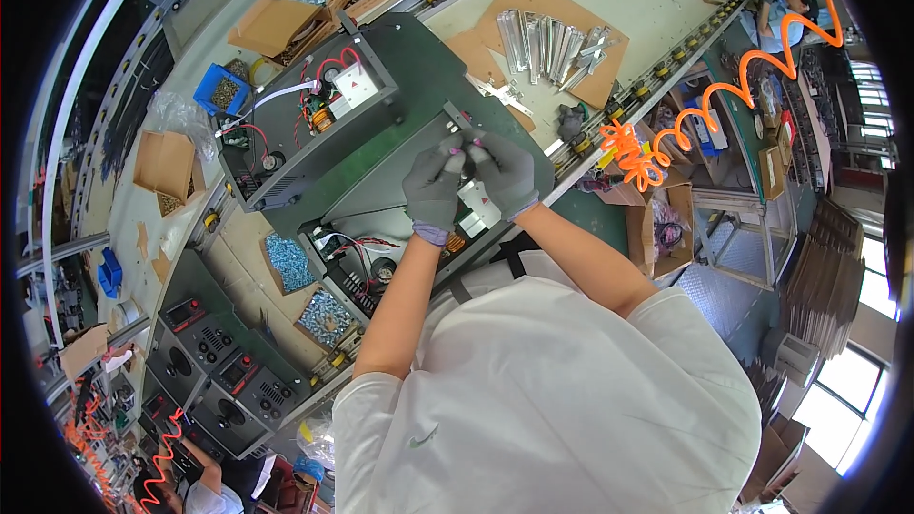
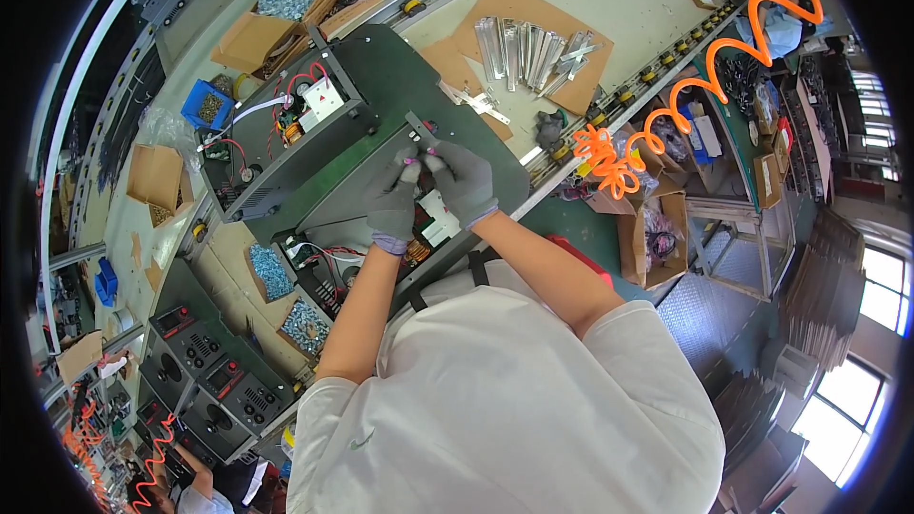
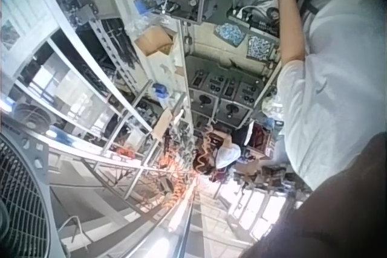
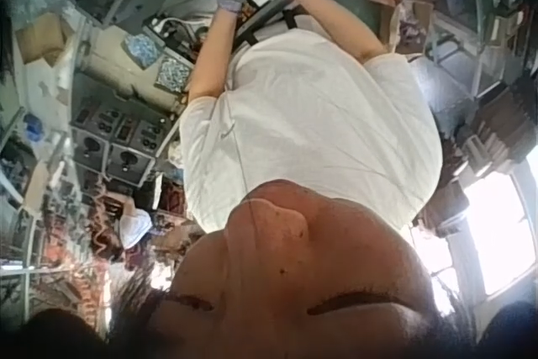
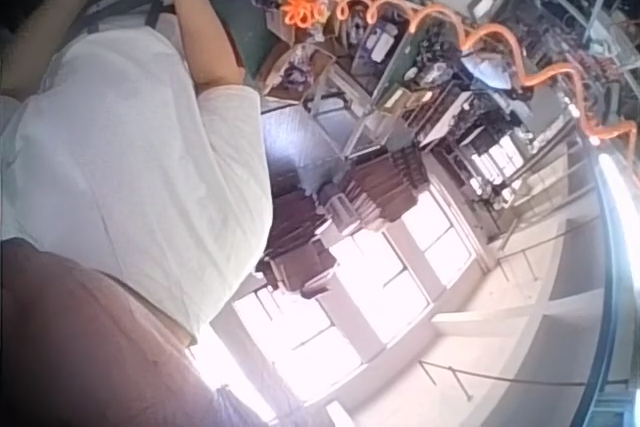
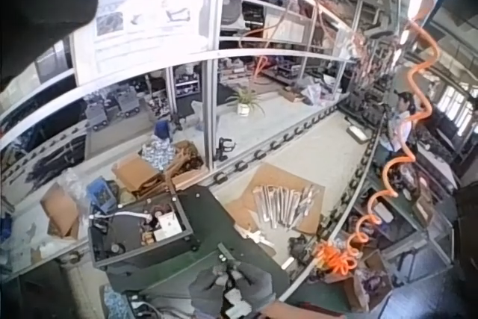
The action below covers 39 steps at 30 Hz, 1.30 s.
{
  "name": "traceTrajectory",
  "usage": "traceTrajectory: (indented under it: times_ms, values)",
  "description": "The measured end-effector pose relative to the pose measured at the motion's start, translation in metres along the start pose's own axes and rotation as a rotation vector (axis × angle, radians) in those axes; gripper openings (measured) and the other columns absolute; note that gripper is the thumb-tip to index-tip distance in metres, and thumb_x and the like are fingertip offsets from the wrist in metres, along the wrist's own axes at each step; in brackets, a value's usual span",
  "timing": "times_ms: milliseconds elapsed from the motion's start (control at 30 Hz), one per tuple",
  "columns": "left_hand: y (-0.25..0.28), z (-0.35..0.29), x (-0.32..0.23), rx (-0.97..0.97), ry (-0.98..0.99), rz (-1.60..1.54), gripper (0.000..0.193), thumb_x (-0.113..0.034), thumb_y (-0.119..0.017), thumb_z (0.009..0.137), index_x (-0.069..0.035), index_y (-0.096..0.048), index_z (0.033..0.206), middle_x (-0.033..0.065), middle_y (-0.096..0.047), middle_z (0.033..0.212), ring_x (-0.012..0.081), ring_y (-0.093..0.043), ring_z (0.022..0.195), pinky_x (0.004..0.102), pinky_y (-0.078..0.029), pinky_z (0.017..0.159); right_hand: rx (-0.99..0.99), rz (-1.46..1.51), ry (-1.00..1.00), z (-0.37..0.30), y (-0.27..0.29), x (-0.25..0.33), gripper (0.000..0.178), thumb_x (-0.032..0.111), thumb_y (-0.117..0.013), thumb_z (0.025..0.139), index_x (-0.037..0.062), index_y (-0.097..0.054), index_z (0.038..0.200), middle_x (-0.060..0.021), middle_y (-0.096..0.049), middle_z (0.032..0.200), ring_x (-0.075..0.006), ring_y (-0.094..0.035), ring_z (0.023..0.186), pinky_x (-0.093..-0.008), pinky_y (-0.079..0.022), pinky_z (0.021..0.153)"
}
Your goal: Assembling the internal components and wiring of an industrial inverter or power supply unit on a production line.
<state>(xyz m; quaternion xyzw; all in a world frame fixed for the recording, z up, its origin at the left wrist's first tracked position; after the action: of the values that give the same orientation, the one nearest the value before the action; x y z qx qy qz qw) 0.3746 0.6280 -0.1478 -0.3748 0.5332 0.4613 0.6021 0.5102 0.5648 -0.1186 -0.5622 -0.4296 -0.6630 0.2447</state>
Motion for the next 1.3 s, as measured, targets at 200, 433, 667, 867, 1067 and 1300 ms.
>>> traceTrajectory:
  times_ms: [200,433,667,867,1067,1300]
  values:
    - [-0.007,0.007,-0.006,0.128,0.074,0.077,0.012,-0.018,-0.062,0.096,-0.01,-0.069,0.103,0.0101,-0.071,0.099,0.0274,-0.067,0.092,0.0378,-0.052,0.081,-0.191,-0.058,0.105,0.01,0.006,0.007,0.022,0.008,-0.067,0.091,0.0057,-0.073,0.112,-0.0135,-0.073,0.102,-0.0223,-0.07,0.085,-0.0308,-0.053,0.076]
    - [0.011,0.058,0.017,0.343,0.057,1.122,0.021,-0.029,-0.062,0.093,-0.015,-0.069,0.106,0.0112,-0.07,0.091,0.0341,-0.065,0.09,0.0481,-0.051,0.077,-0.2,-0.269,0.297,0.013,0.0,0.017,0.02,0.009,-0.067,0.091,0.0062,-0.074,0.108,-0.0142,-0.072,0.108,-0.0245,-0.07,0.092,-0.0307,-0.053,0.081]
    - [0.003,0.057,0.011,0.336,-0.042,1.041,0.02,-0.028,-0.06,0.093,-0.015,-0.071,0.104,0.0105,-0.07,0.097,0.0339,-0.066,0.093,0.0476,-0.051,0.08,-0.152,-0.214,0.006,0.014,-0.005,0.004,0.022,0.014,-0.067,0.094,0.005,-0.073,0.113,-0.0168,-0.073,0.096,-0.019,-0.07,0.082,-0.0293,-0.053,0.076]
    - [0.001,0.058,0.017,0.342,-0.044,0.991,0.019,-0.025,-0.061,0.093,-0.015,-0.072,0.105,0.0112,-0.07,0.095,0.0342,-0.067,0.091,0.0475,-0.051,0.08,-0.132,-0.294,-0.041,0.017,-0.007,0.003,0.024,0.018,-0.068,0.094,0.0051,-0.072,0.114,-0.0171,-0.072,0.09,-0.0183,-0.069,0.077,-0.0303,-0.053,0.073]
    - [-0.001,0.06,0.02,0.348,-0.04,0.974,0.019,-0.024,-0.061,0.092,-0.014,-0.072,0.104,0.0117,-0.071,0.094,0.0335,-0.067,0.091,0.0475,-0.052,0.08,-0.149,-0.284,-0.022,0.016,-0.009,0.007,0.024,0.018,-0.067,0.095,0.0054,-0.072,0.115,-0.0165,-0.071,0.089,-0.0177,-0.067,0.075,-0.0295,-0.052,0.073]
    - [-0.006,0.064,0.013,0.424,0.045,1.028,0.019,-0.02,-0.066,0.083,-0.014,-0.071,0.101,0.0085,-0.072,0.1,0.0283,-0.067,0.098,0.0425,-0.052,0.084,-0.127,-0.271,-0.018,0.018,-0.008,0.002,0.024,0.016,-0.066,0.095,0.0055,-0.073,0.115,-0.017,-0.073,0.096,-0.0199,-0.071,0.082,-0.0295,-0.053,0.077]
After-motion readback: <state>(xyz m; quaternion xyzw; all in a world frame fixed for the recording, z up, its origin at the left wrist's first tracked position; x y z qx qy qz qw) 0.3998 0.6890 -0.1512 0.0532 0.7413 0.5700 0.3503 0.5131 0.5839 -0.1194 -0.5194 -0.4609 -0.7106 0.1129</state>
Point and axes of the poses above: each hand's wrist, its own z-axis towards the middle knuckle, its own y-axis out of the back of the hand, x = y × z, the point moved 5 cm from there along z, towards the middle knuckle
